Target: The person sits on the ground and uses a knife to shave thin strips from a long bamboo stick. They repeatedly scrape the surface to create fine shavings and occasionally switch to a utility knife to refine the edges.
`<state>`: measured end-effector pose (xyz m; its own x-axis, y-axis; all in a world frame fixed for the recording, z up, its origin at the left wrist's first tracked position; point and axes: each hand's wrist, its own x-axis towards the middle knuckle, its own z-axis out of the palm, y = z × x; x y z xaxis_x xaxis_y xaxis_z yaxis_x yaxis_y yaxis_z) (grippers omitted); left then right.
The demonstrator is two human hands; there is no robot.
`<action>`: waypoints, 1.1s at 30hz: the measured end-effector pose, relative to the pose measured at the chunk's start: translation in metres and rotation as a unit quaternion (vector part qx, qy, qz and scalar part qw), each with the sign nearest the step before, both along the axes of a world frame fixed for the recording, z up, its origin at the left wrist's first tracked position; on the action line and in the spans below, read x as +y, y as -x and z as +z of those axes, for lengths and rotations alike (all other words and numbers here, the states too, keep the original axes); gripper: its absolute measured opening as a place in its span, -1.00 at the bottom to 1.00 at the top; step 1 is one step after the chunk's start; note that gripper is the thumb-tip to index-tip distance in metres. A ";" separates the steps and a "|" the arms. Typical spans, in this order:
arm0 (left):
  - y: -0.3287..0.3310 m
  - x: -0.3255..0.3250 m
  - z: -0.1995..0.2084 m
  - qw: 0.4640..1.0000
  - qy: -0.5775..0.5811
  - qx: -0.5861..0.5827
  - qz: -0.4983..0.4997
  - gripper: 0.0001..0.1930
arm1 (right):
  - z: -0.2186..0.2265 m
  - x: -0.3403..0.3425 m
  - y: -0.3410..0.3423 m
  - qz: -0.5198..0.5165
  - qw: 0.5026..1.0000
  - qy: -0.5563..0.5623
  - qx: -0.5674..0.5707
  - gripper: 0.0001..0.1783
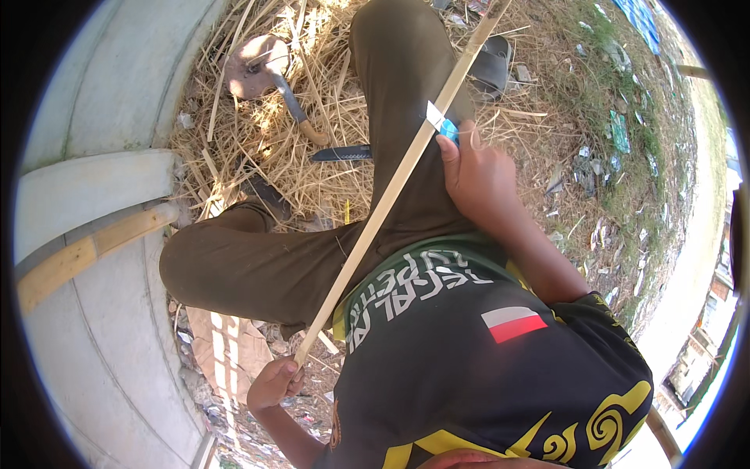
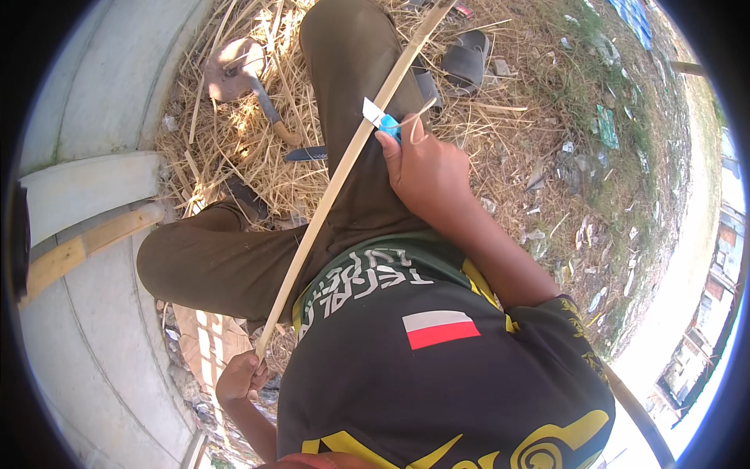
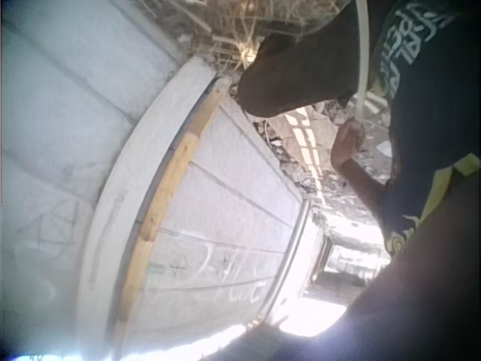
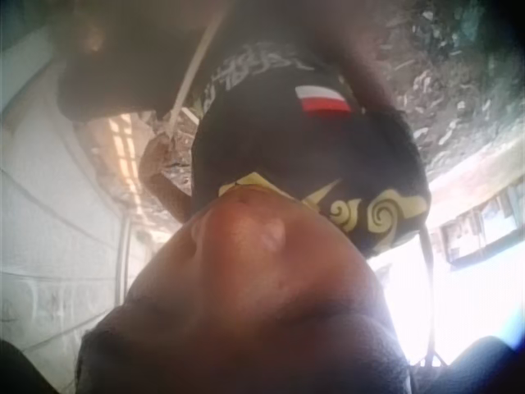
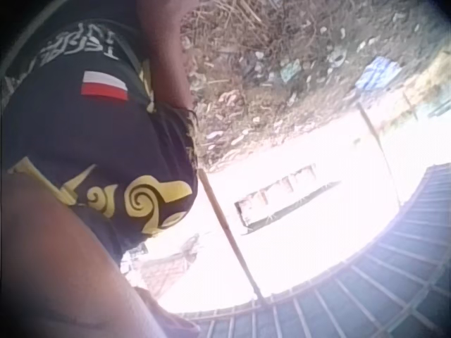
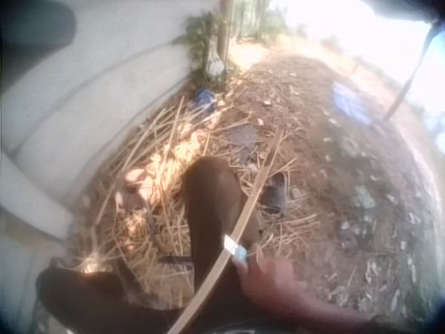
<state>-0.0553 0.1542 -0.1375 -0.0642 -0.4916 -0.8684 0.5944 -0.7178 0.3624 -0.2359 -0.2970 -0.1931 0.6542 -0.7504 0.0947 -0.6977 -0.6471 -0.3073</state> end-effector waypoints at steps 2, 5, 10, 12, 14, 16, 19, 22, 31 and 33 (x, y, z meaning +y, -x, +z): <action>-0.010 0.030 0.004 1.000 -0.029 0.006 0.006 -0.53 | -0.002 0.002 0.004 0.000 1.000 0.001 -0.001 -0.56; -0.011 0.061 0.005 0.999 -0.011 -0.008 0.029 -0.53 | -0.001 0.005 0.007 0.024 0.999 0.026 -0.021 -0.55; -0.031 0.076 0.000 0.999 -0.031 -0.025 0.032 -0.51 | -0.007 0.010 0.006 -0.001 0.999 0.017 -0.040 -0.55; -0.030 0.084 -0.005 0.998 -0.024 -0.026 0.043 -0.52 | -0.010 0.011 0.007 0.010 0.999 0.037 -0.034 -0.56; -0.029 0.090 -0.010 0.998 -0.011 -0.017 0.057 -0.54 | -0.011 0.011 0.008 0.014 0.998 0.049 -0.030 -0.56; -0.035 0.091 -0.016 0.999 0.002 -0.003 0.048 -0.55 | -0.011 0.011 0.009 0.011 0.998 0.056 -0.026 -0.56; -0.037 0.088 -0.019 0.999 -0.009 0.010 0.042 -0.54 | -0.010 0.010 0.013 -0.008 0.999 0.026 -0.036 -0.57; -0.035 0.084 -0.031 0.999 -0.001 0.009 0.033 -0.52 | 0.005 -0.012 0.020 0.049 0.990 -0.107 -0.079 -0.52; -0.014 0.013 0.005 0.998 -0.017 -0.060 -0.017 -0.53 | 0.020 -0.028 0.020 0.036 0.963 -0.239 -0.118 -0.47; 0.001 -0.030 0.013 0.996 -0.003 -0.084 -0.014 -0.54 | 0.019 -0.024 0.016 0.040 0.977 -0.194 -0.085 -0.51</action>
